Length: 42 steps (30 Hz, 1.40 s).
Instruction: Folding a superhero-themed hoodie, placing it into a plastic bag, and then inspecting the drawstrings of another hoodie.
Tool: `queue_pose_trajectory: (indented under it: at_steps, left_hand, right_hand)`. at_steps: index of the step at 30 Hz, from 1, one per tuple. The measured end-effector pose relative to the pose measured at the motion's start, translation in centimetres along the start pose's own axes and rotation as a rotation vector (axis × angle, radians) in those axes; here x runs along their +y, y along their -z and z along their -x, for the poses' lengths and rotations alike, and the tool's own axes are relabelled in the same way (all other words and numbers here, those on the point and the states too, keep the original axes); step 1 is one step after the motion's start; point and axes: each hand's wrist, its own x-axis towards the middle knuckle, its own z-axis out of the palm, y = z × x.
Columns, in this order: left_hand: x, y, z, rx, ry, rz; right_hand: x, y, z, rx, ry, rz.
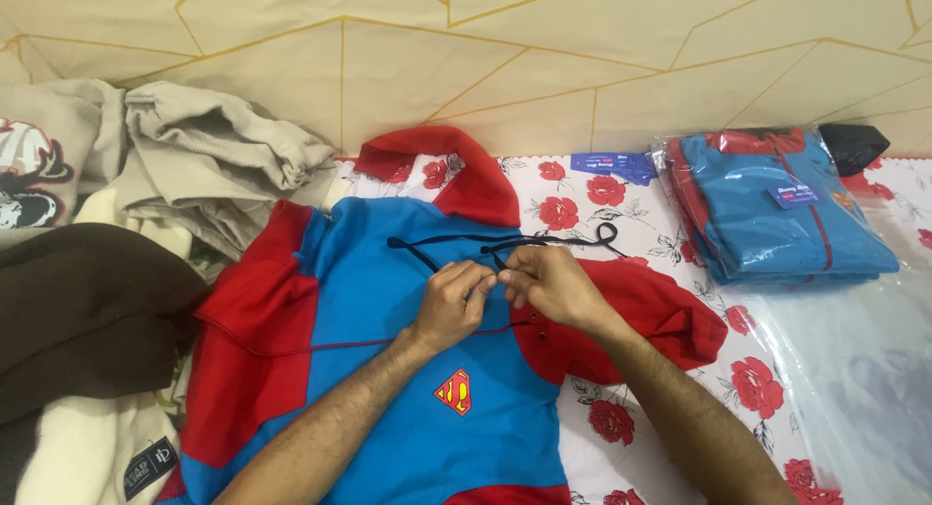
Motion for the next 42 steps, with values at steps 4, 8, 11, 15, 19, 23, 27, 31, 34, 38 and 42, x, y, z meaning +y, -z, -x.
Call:
queue_pose_trajectory:
  at_steps: [4, 8, 11, 15, 19, 23, 27, 31, 34, 38, 42]
  left_hand:
    - [0.0, 0.8, -0.4, 0.041, -0.022, -0.010]
    - [-1.2, 1.6, -0.7, 0.112, -0.028, -0.072]
    - [-2.0, 1.7, -0.9, 0.138, -0.006, -0.054]
    - [-2.0, 0.8, -0.4, 0.126, -0.009, -0.023]
    - [-1.0, 0.3, -0.3, 0.085, -0.020, -0.031]
    - [-0.9, 0.0, -0.1, 0.061, -0.062, -0.014]
    - [-0.6, 0.0, 0.2, 0.051, -0.074, 0.032]
    - [-0.7, -0.1, 0.4, 0.034, -0.070, 0.016]
    - [-0.3, 0.0, 0.5, 0.043, -0.066, 0.018]
    - [-0.1, 0.2, 0.1, 0.042, -0.071, -0.020]
    - [-0.7, 0.4, 0.1, 0.101, -0.053, -0.045]
  right_hand:
    - [-0.3, 1.1, 0.2, 0.069, -0.064, 0.168]
    - [1.0, 3.9, -0.1, 0.181, -0.147, 0.437]
    - [3.2, 6.2, -0.5, 0.284, -0.213, 0.598]
    - [5.0, 7.2, -1.0, 0.321, -0.305, 0.616]
    - [2.9, 5.1, -0.7, 0.269, -0.337, 0.364]
    - [2.2, 0.9, -0.7, 0.200, -0.164, -0.214]
    - [1.7, -1.8, -0.5, 0.063, -0.083, -0.178]
    - [1.2, -1.5, -0.3, 0.070, -0.088, -0.110]
    - [0.8, -1.4, 0.0, 0.067, -0.093, -0.037]
    - [0.4, -0.6, -0.1, 0.062, -0.131, 0.218]
    - [0.4, 1.6, -0.2, 0.129, -0.170, 0.438]
